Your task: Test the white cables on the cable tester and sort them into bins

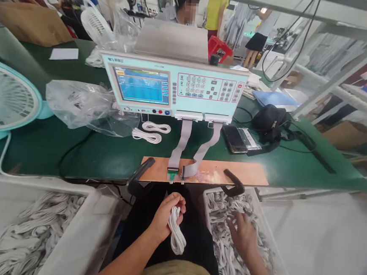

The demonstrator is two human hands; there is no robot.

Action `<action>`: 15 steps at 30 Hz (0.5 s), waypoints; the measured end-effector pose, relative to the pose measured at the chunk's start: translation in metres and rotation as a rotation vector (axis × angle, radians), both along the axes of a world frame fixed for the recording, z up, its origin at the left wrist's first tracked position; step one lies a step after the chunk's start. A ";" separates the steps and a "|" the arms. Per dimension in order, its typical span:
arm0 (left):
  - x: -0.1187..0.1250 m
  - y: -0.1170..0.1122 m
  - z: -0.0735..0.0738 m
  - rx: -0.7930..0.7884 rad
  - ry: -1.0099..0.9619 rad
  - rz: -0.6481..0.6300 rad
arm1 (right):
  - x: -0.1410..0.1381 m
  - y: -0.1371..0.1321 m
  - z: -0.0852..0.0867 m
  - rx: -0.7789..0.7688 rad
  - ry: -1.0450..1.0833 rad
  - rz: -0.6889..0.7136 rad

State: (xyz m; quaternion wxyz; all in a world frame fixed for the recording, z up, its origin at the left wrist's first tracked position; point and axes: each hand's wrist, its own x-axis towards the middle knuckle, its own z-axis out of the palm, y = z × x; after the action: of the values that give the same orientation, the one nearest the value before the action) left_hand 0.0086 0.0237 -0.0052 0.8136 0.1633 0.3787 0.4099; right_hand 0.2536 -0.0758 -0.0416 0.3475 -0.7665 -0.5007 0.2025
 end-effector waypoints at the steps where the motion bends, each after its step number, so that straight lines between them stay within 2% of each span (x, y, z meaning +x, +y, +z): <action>1: 0.004 -0.001 0.000 -0.001 0.013 0.000 | -0.013 0.001 0.007 0.033 0.017 0.084; 4: 0.012 -0.005 0.001 0.019 0.063 -0.026 | -0.071 0.013 0.031 0.088 0.169 0.373; 7: 0.008 -0.011 -0.001 0.050 0.135 -0.046 | -0.116 0.029 0.038 0.169 0.137 0.513; 9: 0.002 -0.012 -0.008 0.055 0.166 -0.038 | -0.130 0.039 0.027 0.222 0.089 0.560; 12: -0.008 -0.011 -0.024 0.044 0.176 -0.095 | -0.133 0.048 -0.003 0.295 0.033 0.686; 15: -0.012 -0.018 -0.039 -0.008 0.195 -0.126 | -0.133 0.047 -0.027 0.261 0.004 0.782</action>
State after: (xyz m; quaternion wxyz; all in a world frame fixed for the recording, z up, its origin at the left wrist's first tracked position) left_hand -0.0038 0.0061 -0.0444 0.7977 0.2224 0.4467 0.3386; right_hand 0.1205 -0.0290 -0.0681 0.3397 -0.4676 -0.7750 0.2555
